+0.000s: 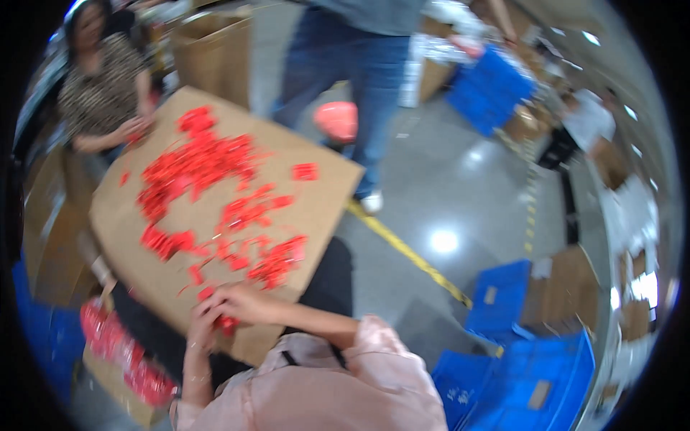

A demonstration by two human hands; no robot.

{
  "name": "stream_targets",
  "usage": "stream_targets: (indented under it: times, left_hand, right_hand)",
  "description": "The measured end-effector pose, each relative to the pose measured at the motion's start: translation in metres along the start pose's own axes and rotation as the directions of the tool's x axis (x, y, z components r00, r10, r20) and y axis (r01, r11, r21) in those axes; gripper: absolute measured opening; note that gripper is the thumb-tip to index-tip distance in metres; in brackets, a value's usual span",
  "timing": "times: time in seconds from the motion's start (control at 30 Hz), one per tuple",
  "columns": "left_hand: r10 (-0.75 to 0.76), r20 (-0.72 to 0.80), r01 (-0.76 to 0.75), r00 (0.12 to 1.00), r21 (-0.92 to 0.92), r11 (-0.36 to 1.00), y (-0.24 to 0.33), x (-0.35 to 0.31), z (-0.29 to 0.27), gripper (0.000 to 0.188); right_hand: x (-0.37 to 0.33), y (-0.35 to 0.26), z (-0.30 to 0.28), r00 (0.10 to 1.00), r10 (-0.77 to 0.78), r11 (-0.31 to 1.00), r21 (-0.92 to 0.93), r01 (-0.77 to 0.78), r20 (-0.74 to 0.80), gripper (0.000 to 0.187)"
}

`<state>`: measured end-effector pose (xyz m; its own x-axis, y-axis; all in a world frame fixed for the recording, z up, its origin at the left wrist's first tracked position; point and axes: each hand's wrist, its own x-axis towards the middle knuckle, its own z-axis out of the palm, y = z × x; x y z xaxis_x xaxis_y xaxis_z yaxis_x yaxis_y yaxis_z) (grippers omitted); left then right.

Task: Tying red plastic tags with strings at a workspace in a warehouse.

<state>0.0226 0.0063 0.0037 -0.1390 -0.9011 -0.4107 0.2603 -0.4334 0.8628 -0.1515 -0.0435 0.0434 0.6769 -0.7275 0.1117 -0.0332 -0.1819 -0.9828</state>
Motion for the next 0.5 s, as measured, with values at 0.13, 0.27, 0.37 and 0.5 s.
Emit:
stream_targets:
  times: [0.13,0.27,0.37,0.5]
  left_hand:
    - [0.024,0.054,-0.034,0.998,0.178,0.983,0.007,-0.007,0.01,0.017]
    - [0.004,0.183,-0.034,0.983,0.164,0.986,0.015,-0.007,0.022,0.014]
    - [0.043,0.209,-0.084,0.977,0.191,0.978,0.005,-0.007,0.009,0.009]
    - [0.024,0.257,0.042,0.966,-0.248,0.968,0.016,-0.012,0.008,0.014]
  right_hand:
    - [0.001,-0.006,-0.006,0.99,0.121,0.986,0.123,-0.11,-0.079,0.004]
    - [-0.008,0.012,-0.013,0.971,0.232,0.905,0.377,-0.196,-0.052,0.004]
    - [-0.008,0.02,-0.012,0.98,0.198,0.832,0.532,-0.156,-0.022,0.006]
    - [-0.009,0.039,-0.007,0.95,0.306,0.665,0.728,-0.167,-0.061,0.008]
